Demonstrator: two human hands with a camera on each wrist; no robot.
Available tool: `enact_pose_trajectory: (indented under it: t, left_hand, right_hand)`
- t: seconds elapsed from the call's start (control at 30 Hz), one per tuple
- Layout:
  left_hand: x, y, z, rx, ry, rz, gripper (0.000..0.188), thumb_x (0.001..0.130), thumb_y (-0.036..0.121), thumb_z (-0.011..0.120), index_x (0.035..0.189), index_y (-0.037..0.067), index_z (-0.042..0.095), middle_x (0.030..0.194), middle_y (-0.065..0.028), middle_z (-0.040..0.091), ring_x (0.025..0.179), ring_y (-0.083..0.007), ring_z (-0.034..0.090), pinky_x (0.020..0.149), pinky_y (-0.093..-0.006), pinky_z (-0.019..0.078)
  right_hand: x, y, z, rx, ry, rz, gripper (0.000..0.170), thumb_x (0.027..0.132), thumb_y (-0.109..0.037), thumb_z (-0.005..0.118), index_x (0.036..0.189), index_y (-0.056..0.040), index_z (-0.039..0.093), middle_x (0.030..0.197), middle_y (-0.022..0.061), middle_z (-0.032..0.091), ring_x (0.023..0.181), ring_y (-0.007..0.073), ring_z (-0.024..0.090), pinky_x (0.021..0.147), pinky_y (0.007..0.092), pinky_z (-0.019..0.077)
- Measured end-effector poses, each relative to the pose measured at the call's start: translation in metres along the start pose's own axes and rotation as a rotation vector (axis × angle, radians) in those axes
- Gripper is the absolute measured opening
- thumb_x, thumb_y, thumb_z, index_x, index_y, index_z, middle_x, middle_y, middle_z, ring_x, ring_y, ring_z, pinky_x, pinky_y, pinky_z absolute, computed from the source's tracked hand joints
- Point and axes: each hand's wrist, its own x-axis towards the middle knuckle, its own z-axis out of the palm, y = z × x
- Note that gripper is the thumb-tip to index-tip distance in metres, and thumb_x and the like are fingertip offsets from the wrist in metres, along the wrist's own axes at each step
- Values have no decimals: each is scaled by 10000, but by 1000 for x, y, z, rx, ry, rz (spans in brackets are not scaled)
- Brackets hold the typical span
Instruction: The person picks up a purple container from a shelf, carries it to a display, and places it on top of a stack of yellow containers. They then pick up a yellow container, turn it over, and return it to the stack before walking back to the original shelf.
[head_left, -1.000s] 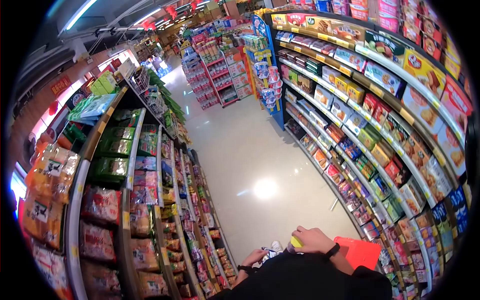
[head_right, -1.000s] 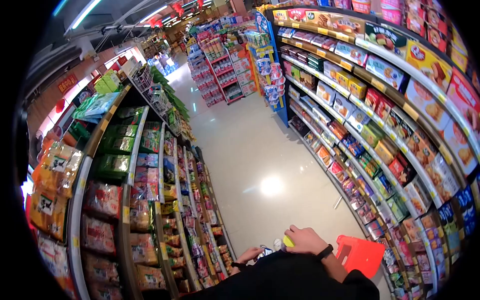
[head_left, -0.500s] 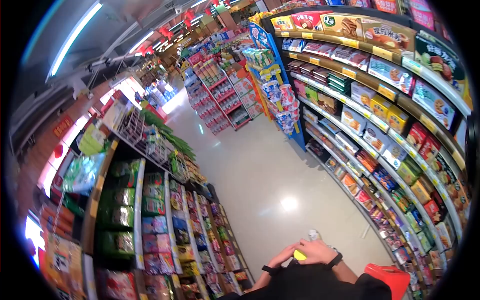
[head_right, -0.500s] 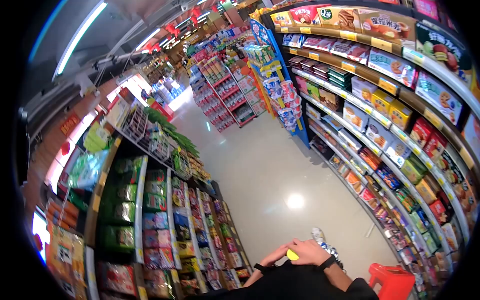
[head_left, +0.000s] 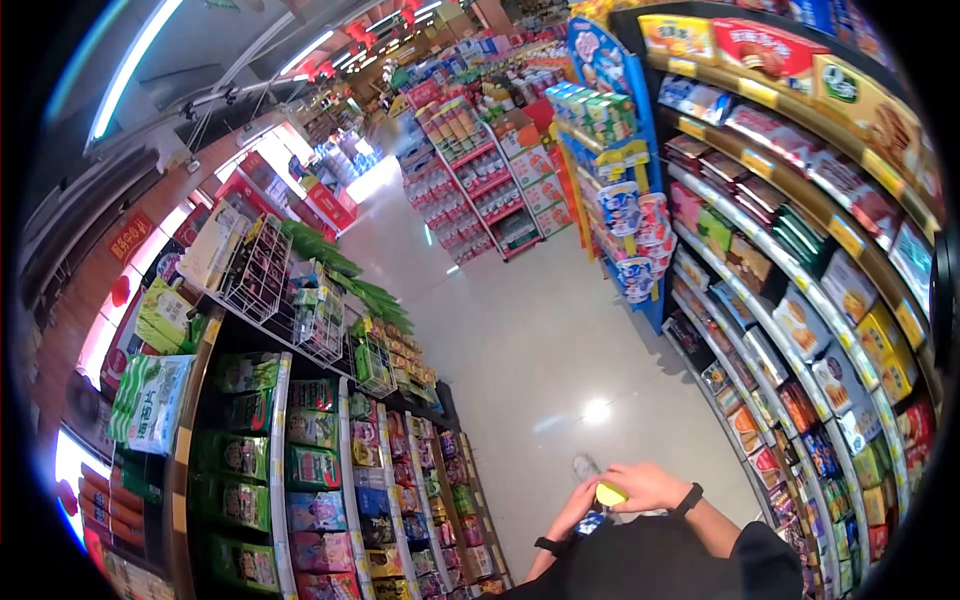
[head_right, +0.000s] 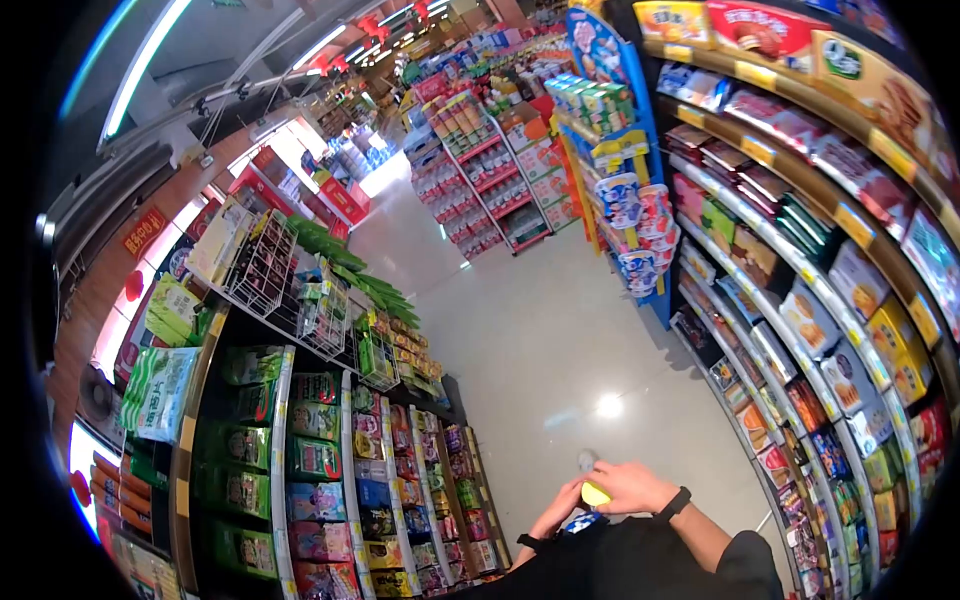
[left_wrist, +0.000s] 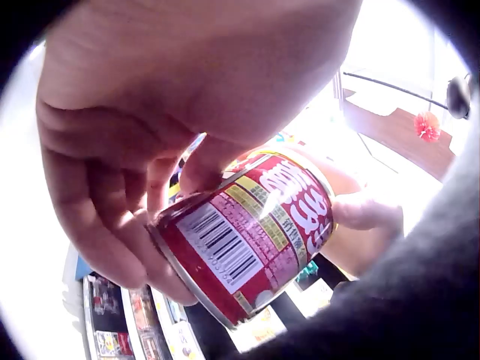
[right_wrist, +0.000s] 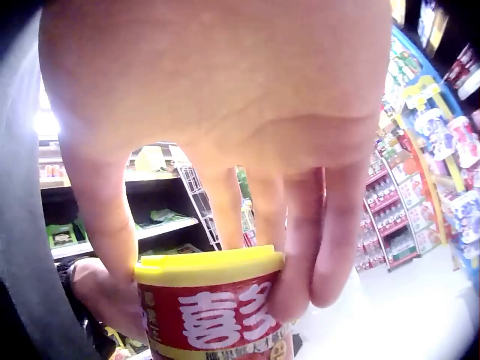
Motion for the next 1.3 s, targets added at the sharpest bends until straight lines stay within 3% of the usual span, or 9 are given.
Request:
enact_pose_trajectory:
  t: [0.1,0.17,0.3,0.4,0.57,0.77,0.93,1.1,1.3]
  left_hand:
    - [52,31,-53,-26,40,128,335,1158,266,453,1327,80,674,1065,-28,715,907,-112,672,756,-265,532]
    - [80,72,-92,-5,17,100,316,1142,221,448,1353,91,645,1076,-39,731,932,-133,708,763,-288,563]
    - [142,142,-164,-52,52,229,314,1106,171,475,1362,84,636,1118,-48,752,973,-129,709,798,-290,564]
    - [182,189,-213,-35,84,218,321,1108,171,479,1367,74,642,1143,-50,755,1013,-138,711,817,-304,570]
    - [260,262,-257,-105,112,30,357,1131,205,487,1423,81,653,1198,-54,748,1021,-161,727,845,-338,594]
    - [387,321,-314,-21,44,21,330,1080,125,519,1375,77,660,1185,-55,739,1066,-173,723,906,-350,589]
    - [479,429,-331,-36,-2,130,341,1040,49,550,1367,85,639,1171,-31,705,1010,-134,675,863,-307,543]
    - [566,489,-375,-87,-2,145,546,1080,119,620,1572,84,385,1225,-87,718,990,-155,715,844,-301,544]
    - [669,539,-453,-99,-95,142,555,1086,172,682,1518,47,357,1269,-120,720,974,-157,714,853,-321,574]
  right_hand:
    - [72,13,-25,-16,78,-51,655,921,-436,734,1492,-150,585,1304,120,660,1105,369,704,905,490,582]
    - [120,12,-55,-49,69,-38,662,934,-390,736,1525,-145,566,1409,127,648,1223,353,665,1009,462,559]
    - [222,32,-88,-107,187,-122,647,909,-320,774,1495,-125,582,1467,122,611,1261,341,615,1037,453,545]
    - [291,51,-119,-114,261,-171,568,892,-254,769,1415,-98,614,1423,114,621,1148,327,629,970,456,557]
    - [383,101,-160,-75,360,-108,530,871,-256,808,1364,-129,659,1410,88,636,1144,320,629,967,435,562]
    - [493,195,-222,15,321,-63,485,857,-292,829,1300,-145,695,1242,73,686,1110,308,650,917,431,570]
    - [577,251,-330,10,359,-69,444,835,-316,842,1227,-148,719,1152,54,698,1074,290,663,884,424,574]
    - [670,305,-398,-63,437,8,398,783,-250,848,1153,-143,751,1137,26,716,1048,259,673,854,400,585]
    - [801,360,-429,-127,527,57,418,769,-236,853,1159,-131,747,1194,43,735,1052,264,677,854,414,590]
